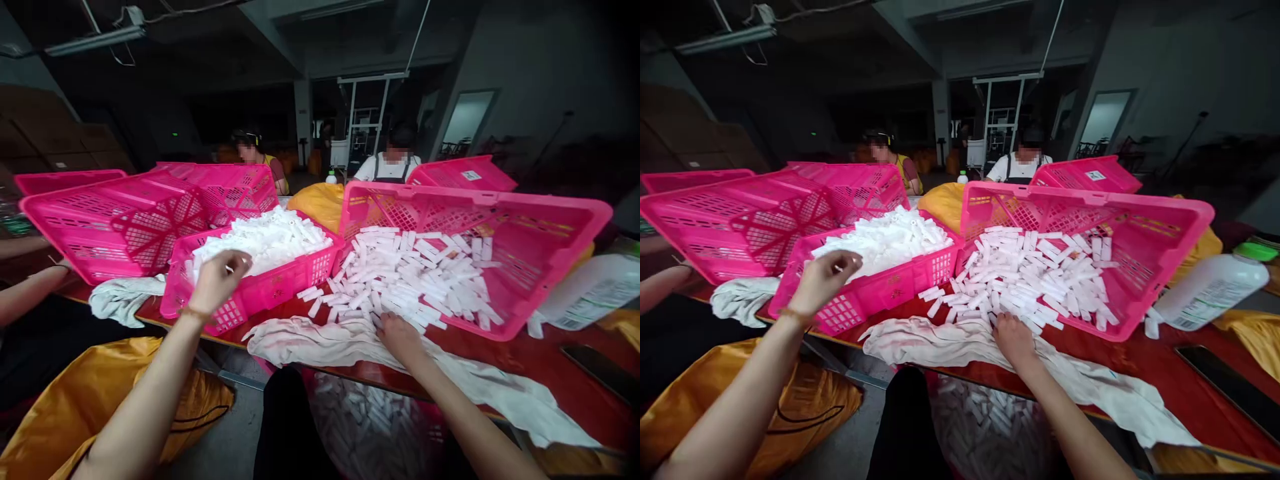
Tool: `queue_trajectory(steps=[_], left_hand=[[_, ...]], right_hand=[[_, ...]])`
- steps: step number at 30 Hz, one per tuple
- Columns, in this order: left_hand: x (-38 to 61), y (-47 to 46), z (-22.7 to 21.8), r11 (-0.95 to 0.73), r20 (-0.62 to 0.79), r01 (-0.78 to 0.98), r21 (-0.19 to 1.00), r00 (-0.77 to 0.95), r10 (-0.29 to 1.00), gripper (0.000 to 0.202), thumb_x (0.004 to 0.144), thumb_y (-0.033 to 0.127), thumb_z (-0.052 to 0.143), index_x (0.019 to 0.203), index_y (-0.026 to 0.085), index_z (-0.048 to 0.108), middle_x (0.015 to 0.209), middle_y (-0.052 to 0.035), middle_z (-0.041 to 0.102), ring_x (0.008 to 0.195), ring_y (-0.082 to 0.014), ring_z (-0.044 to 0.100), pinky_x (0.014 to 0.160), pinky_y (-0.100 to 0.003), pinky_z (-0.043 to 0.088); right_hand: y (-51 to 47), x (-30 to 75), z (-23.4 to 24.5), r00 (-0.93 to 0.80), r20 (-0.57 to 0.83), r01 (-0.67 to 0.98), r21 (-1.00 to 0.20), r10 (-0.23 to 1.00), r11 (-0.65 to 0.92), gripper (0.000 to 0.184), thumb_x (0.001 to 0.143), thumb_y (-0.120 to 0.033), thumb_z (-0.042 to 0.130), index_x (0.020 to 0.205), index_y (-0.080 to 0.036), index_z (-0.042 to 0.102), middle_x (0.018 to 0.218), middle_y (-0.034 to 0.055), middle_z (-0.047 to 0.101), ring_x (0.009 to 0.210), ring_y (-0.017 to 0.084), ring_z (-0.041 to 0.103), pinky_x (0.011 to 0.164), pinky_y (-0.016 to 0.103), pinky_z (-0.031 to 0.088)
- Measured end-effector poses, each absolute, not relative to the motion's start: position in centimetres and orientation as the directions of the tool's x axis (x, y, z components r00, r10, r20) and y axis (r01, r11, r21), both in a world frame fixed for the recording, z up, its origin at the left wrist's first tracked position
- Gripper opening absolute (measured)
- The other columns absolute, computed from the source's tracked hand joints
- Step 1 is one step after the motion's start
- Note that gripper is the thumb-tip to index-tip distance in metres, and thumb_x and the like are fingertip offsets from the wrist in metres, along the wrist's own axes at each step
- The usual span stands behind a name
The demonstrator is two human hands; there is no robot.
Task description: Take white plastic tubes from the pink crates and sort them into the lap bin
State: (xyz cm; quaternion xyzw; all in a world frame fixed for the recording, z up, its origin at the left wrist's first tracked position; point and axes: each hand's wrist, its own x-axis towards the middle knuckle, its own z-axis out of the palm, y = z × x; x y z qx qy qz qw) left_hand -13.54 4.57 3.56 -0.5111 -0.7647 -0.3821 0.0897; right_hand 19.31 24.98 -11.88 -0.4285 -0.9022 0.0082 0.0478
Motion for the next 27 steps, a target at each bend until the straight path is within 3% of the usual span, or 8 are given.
queue_trajectory(steps=[4, 6, 9, 12, 15, 18, 20, 27], left_hand=[[-20.7, 9.0, 5.5, 0.317, 0.49, 0.871, 0.375, -0.477, 0.73, 0.02, 0.065, 0.029, 0.074, 0.08, 0.017, 0.067, 0.075, -0.0033, 0.057, 0.067, -0.0179, 0.055, 0.072, -0.03, 0.046], [-21.8, 10.2, 5.9, 0.297, 0.469, 0.878, 0.375, -0.456, 0.756, 0.019, 0.061, 0.03, 0.078, 0.068, 0.018, 0.064, 0.068, -0.001, 0.054, 0.065, -0.0167, 0.053, 0.071, -0.028, 0.044], [-20.2, 9.5, 6.2, 0.284, 0.49, 0.885, 0.37, -0.445, 0.75, 0.025, 0.07, 0.039, 0.074, 0.072, 0.016, 0.064, 0.064, 0.0015, 0.051, 0.064, -0.0138, 0.05, 0.07, -0.024, 0.041], [-14.8, 7.0, 5.1, 0.259, 0.555, 0.865, 0.43, -0.479, 0.68, 0.038, 0.085, 0.047, 0.062, 0.1, 0.013, 0.064, 0.071, 0.0033, 0.055, 0.064, -0.0094, 0.048, 0.069, -0.02, 0.038], [-6.4, 4.7, 1.9, 0.043, 0.482, 0.725, 0.687, -0.5, 0.72, 0.035, 0.088, 0.044, 0.062, 0.107, 0.014, 0.062, 0.086, 0.0004, 0.065, 0.071, -0.0106, 0.055, 0.069, -0.02, 0.043], [2.5, 3.3, -2.6, -0.036, 0.327, 0.653, 0.756, -0.33, 0.886, 0.028, 0.091, 0.042, 0.06, 0.104, 0.018, 0.067, 0.099, -0.0027, 0.071, 0.088, -0.0172, 0.063, 0.078, -0.025, 0.048], [6.7, 2.9, -5.3, -0.049, 0.291, 0.629, 0.776, -0.288, 0.912, 0.025, 0.093, 0.04, 0.058, 0.106, 0.02, 0.068, 0.096, -0.002, 0.072, 0.084, -0.0167, 0.065, 0.076, -0.025, 0.05], [9.0, 2.7, -7.7, -0.25, 0.506, 0.722, 0.645, -0.158, 0.848, 0.018, 0.091, 0.025, 0.063, 0.109, 0.022, 0.069, 0.099, -0.0013, 0.073, 0.087, -0.0152, 0.067, 0.082, -0.023, 0.051]], right_hand=[[24.3, 22.1, -9.9, -0.555, 0.092, 0.831, 0.02, 0.827, 0.556, 0.023, 0.092, -0.025, 0.048, 0.103, -0.01, 0.062, 0.103, 0.0188, 0.067, 0.094, 0.032, 0.068, 0.074, 0.037, 0.05], [23.9, 24.6, -9.0, -0.482, 0.086, 0.873, -0.041, 0.872, 0.486, 0.029, 0.094, -0.031, 0.043, 0.108, -0.012, 0.059, 0.097, 0.0173, 0.068, 0.088, 0.033, 0.069, 0.072, 0.039, 0.05], [22.4, 28.5, -8.9, -0.504, 0.095, 0.777, -0.385, 0.859, 0.498, 0.032, 0.096, -0.032, 0.037, 0.118, -0.017, 0.054, 0.099, 0.014, 0.07, 0.093, 0.03, 0.068, 0.08, 0.04, 0.05], [19.1, 30.4, -9.7, -0.597, 0.154, 0.461, -0.738, 0.787, 0.493, 0.028, 0.095, -0.033, 0.041, 0.115, -0.021, 0.056, 0.106, 0.0093, 0.068, 0.099, 0.025, 0.064, 0.086, 0.034, 0.049], [15.3, 29.2, -10.1, -0.692, 0.136, 0.223, -0.894, 0.709, 0.389, 0.02, 0.094, -0.037, 0.05, 0.097, -0.02, 0.06, 0.09, 0.0041, 0.065, 0.083, 0.019, 0.061, 0.076, 0.028, 0.048], [13.2, 27.3, -10.0, -0.743, 0.134, 0.115, -0.939, 0.655, 0.323, 0.018, 0.096, -0.034, 0.051, 0.093, -0.019, 0.061, 0.086, 0.0013, 0.061, 0.078, 0.015, 0.056, 0.073, 0.024, 0.044], [12.5, 27.0, -9.8, -0.764, 0.126, 0.099, -0.946, 0.633, 0.309, 0.016, 0.096, -0.031, 0.052, 0.093, -0.018, 0.061, 0.082, -0.0004, 0.059, 0.074, 0.012, 0.053, 0.069, 0.022, 0.041], [11.5, 29.0, -9.7, -0.782, 0.169, 0.114, -0.908, 0.6, 0.404, 0.013, 0.097, -0.027, 0.051, 0.099, -0.017, 0.06, 0.087, 0.0001, 0.06, 0.073, 0.011, 0.054, 0.068, 0.021, 0.041]])
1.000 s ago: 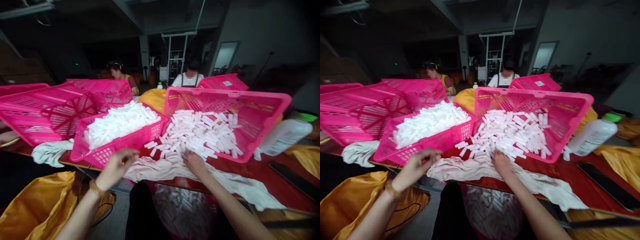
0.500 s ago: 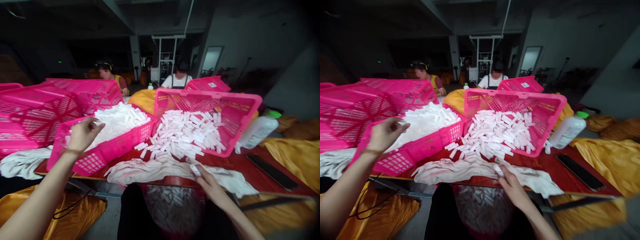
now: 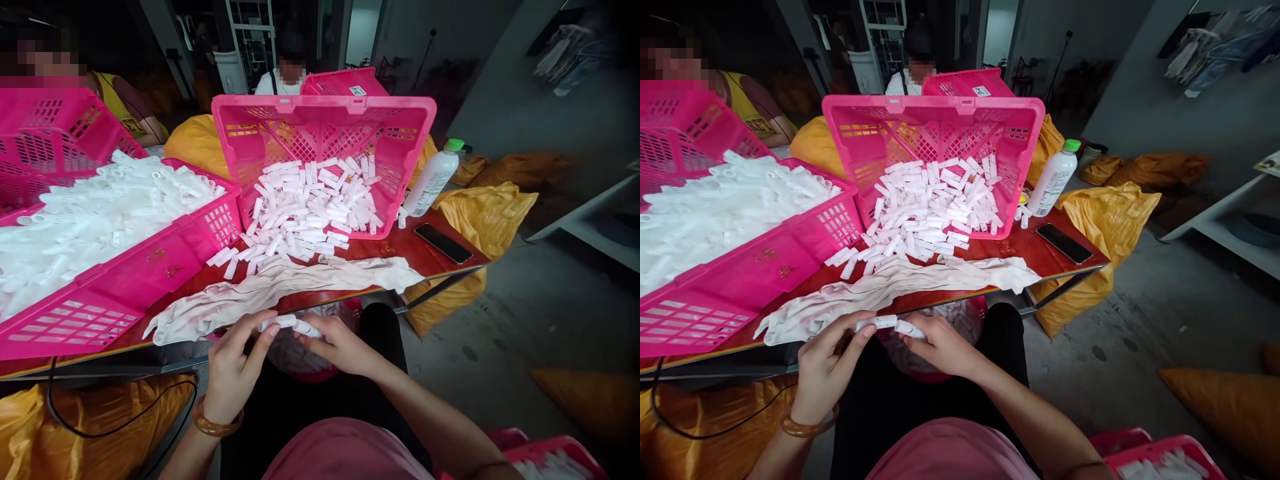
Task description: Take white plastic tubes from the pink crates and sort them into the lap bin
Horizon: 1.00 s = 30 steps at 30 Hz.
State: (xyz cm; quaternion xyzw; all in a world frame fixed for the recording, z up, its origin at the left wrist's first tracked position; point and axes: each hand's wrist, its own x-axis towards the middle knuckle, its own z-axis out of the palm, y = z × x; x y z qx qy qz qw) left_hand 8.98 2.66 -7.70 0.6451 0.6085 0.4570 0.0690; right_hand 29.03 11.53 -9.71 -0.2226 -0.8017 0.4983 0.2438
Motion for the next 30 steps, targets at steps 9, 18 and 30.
queue_trajectory(steps=[9, 18, 30], left_hand=[[10.8, 2.1, -9.4, -0.069, 0.237, 0.577, 0.814, -0.222, 0.946, 0.025, 0.093, 0.035, 0.06, 0.106, 0.017, 0.072, 0.085, -0.0023, 0.074, 0.063, -0.0127, 0.066, 0.063, -0.022, 0.052], [9.1, 2.4, -9.9, -0.201, 0.297, 0.51, 0.837, -0.114, 0.948, 0.014, 0.093, 0.027, 0.059, 0.087, 0.018, 0.067, 0.078, 0.0002, 0.066, 0.068, -0.0116, 0.059, 0.065, -0.02, 0.046], [12.3, 2.8, -10.0, -0.073, 0.203, 0.443, 0.894, -0.253, 0.946, 0.039, 0.098, 0.032, 0.05, 0.061, 0.018, 0.051, 0.054, 0.0042, 0.046, 0.05, -0.0091, 0.043, 0.053, -0.022, 0.034]], right_hand=[[9.0, 27.8, -12.0, -0.712, 0.322, 0.339, -0.621, 0.624, 0.707, 0.021, 0.099, -0.021, 0.042, 0.113, -0.014, 0.056, 0.104, 0.0128, 0.061, 0.096, 0.023, 0.056, 0.088, 0.036, 0.046], [9.6, 28.8, -11.3, -0.872, 0.141, 0.075, -0.908, 0.47, 0.412, 0.018, 0.099, -0.03, 0.051, 0.109, -0.017, 0.058, 0.088, 0.0011, 0.063, 0.072, 0.011, 0.058, 0.065, 0.019, 0.045], [10.5, 29.2, -12.3, -0.84, 0.114, 0.212, -0.831, 0.531, 0.514, 0.012, 0.097, -0.02, 0.048, 0.106, -0.015, 0.056, 0.092, 0.0041, 0.064, 0.077, 0.014, 0.06, 0.069, 0.022, 0.048]])
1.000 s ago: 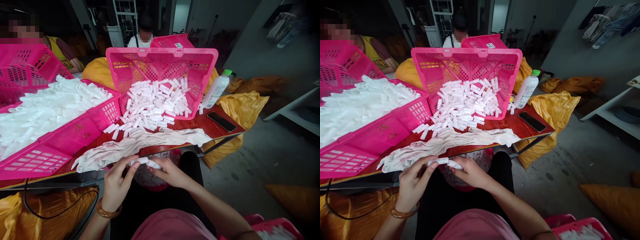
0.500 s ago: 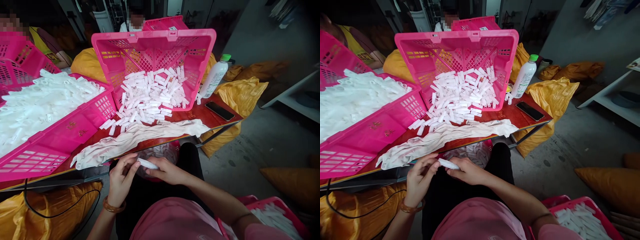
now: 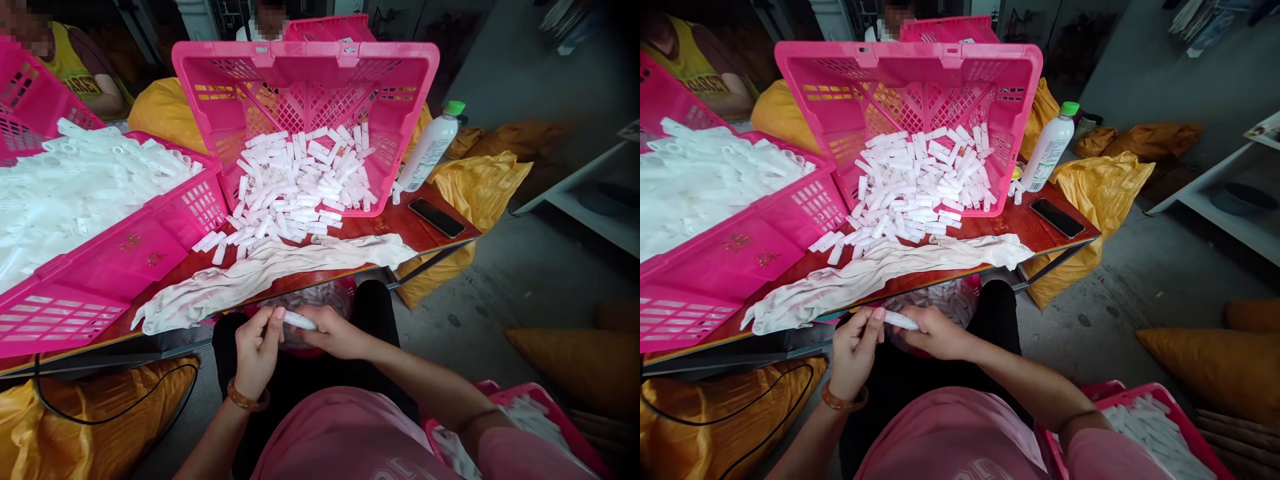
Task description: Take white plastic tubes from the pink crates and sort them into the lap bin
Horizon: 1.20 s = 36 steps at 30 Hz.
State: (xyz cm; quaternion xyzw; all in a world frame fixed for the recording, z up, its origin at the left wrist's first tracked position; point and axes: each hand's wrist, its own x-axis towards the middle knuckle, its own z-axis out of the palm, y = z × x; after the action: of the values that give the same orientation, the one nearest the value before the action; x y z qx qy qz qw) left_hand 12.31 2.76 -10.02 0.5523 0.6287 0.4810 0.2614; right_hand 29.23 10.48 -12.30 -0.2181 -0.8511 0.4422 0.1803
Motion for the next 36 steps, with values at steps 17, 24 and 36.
queue_trajectory(steps=[17, 24, 36], left_hand=[[11.9, 1.3, -12.4, -0.117, 0.148, 0.327, 0.938, -0.072, 0.986, 0.04, 0.099, 0.034, 0.047, 0.062, 0.017, 0.051, 0.063, 0.0003, 0.052, 0.06, -0.0122, 0.049, 0.06, -0.024, 0.038], [12.1, 1.0, -13.8, -0.093, 0.083, 0.448, 0.889, 0.043, 0.996, 0.013, 0.099, 0.03, 0.048, 0.102, 0.02, 0.056, 0.083, -0.0005, 0.058, 0.073, -0.0142, 0.055, 0.068, -0.024, 0.045], [10.4, 0.8, -12.0, -0.161, 0.023, 0.473, 0.866, 0.284, 0.959, 0.009, 0.099, 0.024, 0.049, 0.093, 0.02, 0.055, 0.081, 0.0009, 0.057, 0.073, -0.0124, 0.052, 0.069, -0.022, 0.041]], right_hand=[[10.6, 29.4, -12.5, -0.944, 0.046, 0.075, -0.934, 0.326, 0.349, 0.01, 0.095, -0.021, 0.051, 0.1, -0.016, 0.059, 0.087, 0.0006, 0.063, 0.073, 0.011, 0.058, 0.066, 0.019, 0.045], [9.3, 29.1, -13.8, -0.778, -0.021, 0.427, -0.751, 0.628, 0.503, 0.014, 0.095, -0.02, 0.049, 0.107, -0.017, 0.056, 0.091, 0.005, 0.066, 0.078, 0.016, 0.061, 0.071, 0.024, 0.044], [11.9, 29.4, -12.1, -0.955, -0.035, 0.206, -0.791, 0.294, 0.577, 0.016, 0.094, -0.023, 0.051, 0.081, -0.017, 0.058, 0.066, -0.0026, 0.052, 0.06, 0.01, 0.047, 0.06, 0.021, 0.034]])
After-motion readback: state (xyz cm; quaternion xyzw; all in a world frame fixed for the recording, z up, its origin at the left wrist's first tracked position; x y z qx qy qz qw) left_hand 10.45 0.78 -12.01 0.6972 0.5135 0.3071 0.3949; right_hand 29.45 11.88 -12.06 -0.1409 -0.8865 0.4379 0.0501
